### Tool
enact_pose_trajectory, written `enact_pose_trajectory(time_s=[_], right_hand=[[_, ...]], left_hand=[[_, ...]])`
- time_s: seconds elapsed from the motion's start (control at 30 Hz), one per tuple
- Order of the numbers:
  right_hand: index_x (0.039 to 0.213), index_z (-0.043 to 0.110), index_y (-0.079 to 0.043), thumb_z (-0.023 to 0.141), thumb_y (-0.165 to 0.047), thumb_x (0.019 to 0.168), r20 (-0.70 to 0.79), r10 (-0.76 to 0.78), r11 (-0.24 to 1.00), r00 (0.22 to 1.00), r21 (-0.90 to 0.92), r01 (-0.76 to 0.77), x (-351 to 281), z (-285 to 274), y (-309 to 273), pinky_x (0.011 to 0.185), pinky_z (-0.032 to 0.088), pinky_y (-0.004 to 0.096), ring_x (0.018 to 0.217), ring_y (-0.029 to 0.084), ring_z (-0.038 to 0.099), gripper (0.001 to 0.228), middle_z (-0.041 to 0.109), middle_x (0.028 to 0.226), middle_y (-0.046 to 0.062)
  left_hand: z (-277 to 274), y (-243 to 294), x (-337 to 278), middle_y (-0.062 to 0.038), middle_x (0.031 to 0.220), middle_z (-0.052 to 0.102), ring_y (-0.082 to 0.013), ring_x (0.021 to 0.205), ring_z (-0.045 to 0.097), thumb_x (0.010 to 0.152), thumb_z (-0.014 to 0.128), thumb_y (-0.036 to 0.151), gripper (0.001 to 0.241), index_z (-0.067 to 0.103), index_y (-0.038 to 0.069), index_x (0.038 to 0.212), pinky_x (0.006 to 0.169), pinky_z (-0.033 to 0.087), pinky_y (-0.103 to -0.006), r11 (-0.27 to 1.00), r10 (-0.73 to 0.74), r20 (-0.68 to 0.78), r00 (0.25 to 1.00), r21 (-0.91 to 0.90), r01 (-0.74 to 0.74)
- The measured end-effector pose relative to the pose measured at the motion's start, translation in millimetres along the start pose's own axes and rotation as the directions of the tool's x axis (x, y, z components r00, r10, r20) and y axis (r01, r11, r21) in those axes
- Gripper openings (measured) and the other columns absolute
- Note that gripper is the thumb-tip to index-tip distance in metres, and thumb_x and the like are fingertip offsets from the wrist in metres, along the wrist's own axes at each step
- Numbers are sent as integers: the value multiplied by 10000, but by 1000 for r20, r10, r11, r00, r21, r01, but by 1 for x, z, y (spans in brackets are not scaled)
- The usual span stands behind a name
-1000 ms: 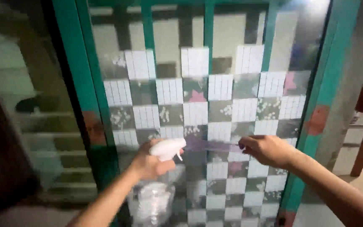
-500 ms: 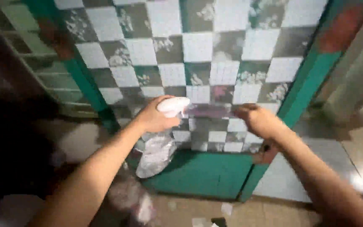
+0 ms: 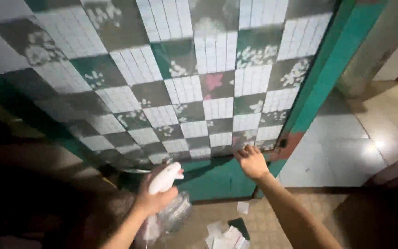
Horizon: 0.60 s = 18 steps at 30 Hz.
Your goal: Applying decorative film squares to a glass door using a spray bottle and a smoothing tool
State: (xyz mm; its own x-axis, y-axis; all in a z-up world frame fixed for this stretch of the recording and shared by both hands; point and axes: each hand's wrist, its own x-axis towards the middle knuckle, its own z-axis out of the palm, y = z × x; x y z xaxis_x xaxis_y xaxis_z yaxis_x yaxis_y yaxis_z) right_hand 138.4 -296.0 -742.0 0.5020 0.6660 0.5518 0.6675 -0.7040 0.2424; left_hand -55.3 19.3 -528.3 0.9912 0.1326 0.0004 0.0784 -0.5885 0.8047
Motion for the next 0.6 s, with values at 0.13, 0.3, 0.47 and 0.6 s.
enact_pose_trajectory(time_s=[0.13, 0.3, 0.47, 0.6], right_hand=[[1187, 729, -140, 649, -101, 859, -12, 53, 996, 999, -67, -54, -3, 12, 2, 706, 525, 446, 879, 307, 577, 339, 750, 1069, 60], [947, 721, -164, 651, 6, 753, -130, 10, 997, 992, -80, -21, 3, 22, -1, 553, 492, 381, 714, 265, 565, 267, 707, 952, -8], [923, 710, -107, 666, -40, 812, -23, 36, 999, 999, -32, -37, 3, 32, -11, 564, 521, 407, 773, 316, 606, 137, 638, 962, 48], [885, 757, -184, 720, -123, 812, -107, 46, 993, 993, -103, -57, 5, 41, -17, 711, 547, 388, 887, 252, 642, 103, 688, 930, -4]], left_hand=[[11, -41, -14, 155, 1064, 822, -93, 851, 745, 600, 635, 139, 537, 772, 272, 1102, 722, 562, -243, 998, -3, 84, 996, 62, -3], [26, -69, -28, 126, 1045, 809, -113, 918, 755, 593, 639, 125, 499, 749, 253, 1063, 816, 565, -256, 988, 143, 123, 982, 35, -148], [34, -76, -35, 146, 1038, 819, -101, 810, 752, 625, 674, 140, 500, 728, 294, 1099, 674, 579, -261, 993, 100, 108, 989, 46, -106], [39, -75, -42, -25, 1012, 801, -218, 888, 754, 617, 729, 112, 516, 704, 172, 1130, 774, 577, -371, 990, 139, 80, 987, -26, -137]])
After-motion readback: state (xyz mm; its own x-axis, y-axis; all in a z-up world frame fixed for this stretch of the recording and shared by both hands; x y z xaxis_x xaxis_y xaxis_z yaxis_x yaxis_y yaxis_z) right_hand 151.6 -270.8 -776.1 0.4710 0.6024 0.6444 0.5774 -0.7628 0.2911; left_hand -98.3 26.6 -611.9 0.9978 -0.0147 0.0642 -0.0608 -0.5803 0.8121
